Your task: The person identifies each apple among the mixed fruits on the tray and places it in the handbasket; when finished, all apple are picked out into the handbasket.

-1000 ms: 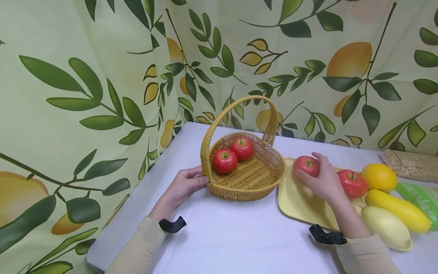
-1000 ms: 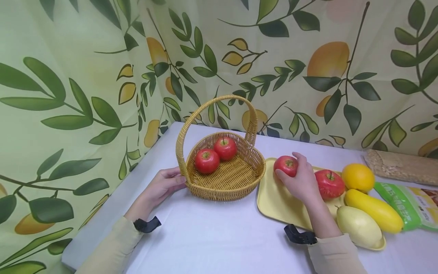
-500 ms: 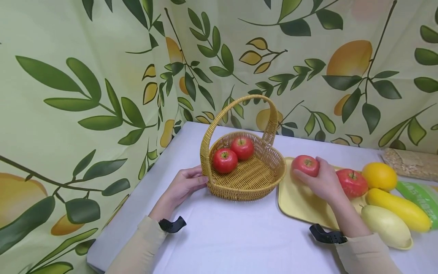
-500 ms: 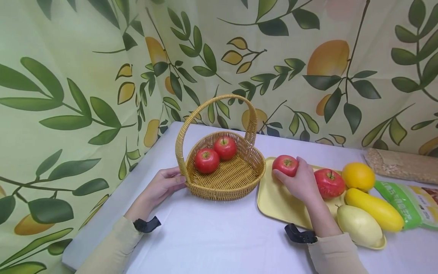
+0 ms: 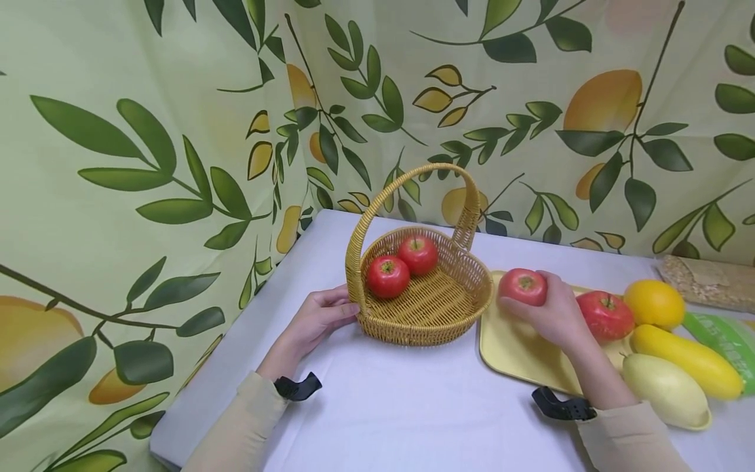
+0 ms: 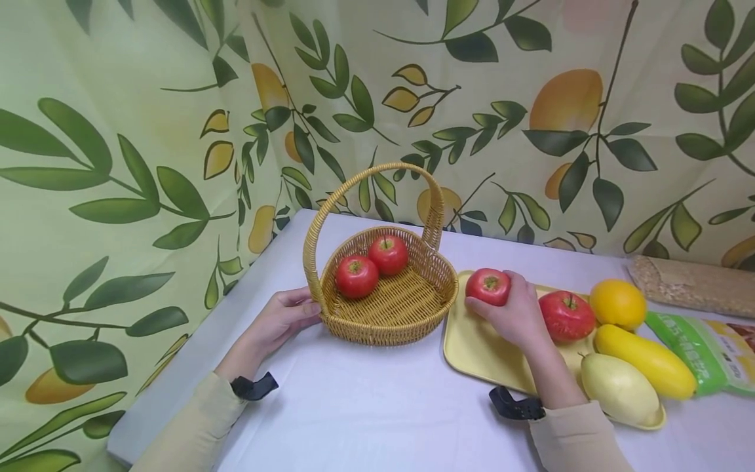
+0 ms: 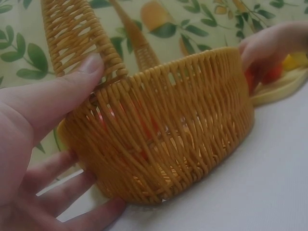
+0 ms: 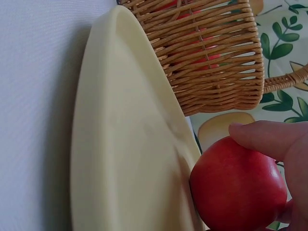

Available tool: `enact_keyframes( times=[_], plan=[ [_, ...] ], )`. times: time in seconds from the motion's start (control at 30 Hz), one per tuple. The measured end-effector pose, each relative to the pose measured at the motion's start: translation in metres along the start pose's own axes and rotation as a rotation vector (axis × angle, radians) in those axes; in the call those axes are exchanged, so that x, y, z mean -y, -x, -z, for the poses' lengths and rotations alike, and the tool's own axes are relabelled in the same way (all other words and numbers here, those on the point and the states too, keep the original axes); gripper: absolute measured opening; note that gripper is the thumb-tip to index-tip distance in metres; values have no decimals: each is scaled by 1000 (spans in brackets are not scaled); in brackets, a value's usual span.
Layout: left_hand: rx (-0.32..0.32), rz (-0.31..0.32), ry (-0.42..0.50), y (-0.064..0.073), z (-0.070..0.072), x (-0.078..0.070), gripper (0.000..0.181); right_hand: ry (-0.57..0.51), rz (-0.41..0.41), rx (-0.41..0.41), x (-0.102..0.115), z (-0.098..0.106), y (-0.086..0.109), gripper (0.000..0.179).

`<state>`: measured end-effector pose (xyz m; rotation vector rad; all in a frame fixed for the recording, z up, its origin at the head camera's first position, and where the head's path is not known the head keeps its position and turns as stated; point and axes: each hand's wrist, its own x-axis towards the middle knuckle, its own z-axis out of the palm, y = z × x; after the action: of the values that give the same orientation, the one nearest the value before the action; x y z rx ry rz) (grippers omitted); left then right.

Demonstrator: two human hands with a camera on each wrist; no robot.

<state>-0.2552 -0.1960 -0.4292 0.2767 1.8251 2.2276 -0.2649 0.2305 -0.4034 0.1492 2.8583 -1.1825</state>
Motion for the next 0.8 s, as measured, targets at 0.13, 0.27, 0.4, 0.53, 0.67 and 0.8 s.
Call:
enact_keyframes(
  times=[0.13, 0.27, 0.4, 0.53, 0.67, 0.8],
  plan=[
    [9, -1, 6, 0, 1, 0, 53, -13, -9, 16, 0, 0, -1, 125],
    [-3, 1, 9, 2, 1, 0, 47, -22, -14, 27, 1, 1, -2, 129],
    [-10, 5, 5, 2, 1, 0, 44, -30, -24, 29, 1, 1, -1, 130],
    [-11, 15, -7, 0, 0, 0, 49, -34, -39, 26, 1, 1, 0, 131],
    [-4, 18, -16, -1, -1, 1, 51, -39, -48, -6, -1, -1, 1, 131],
    [-2, 1, -13, -1, -1, 0, 49, -51, -53, -52, -1, -1, 2, 129]
  ],
)
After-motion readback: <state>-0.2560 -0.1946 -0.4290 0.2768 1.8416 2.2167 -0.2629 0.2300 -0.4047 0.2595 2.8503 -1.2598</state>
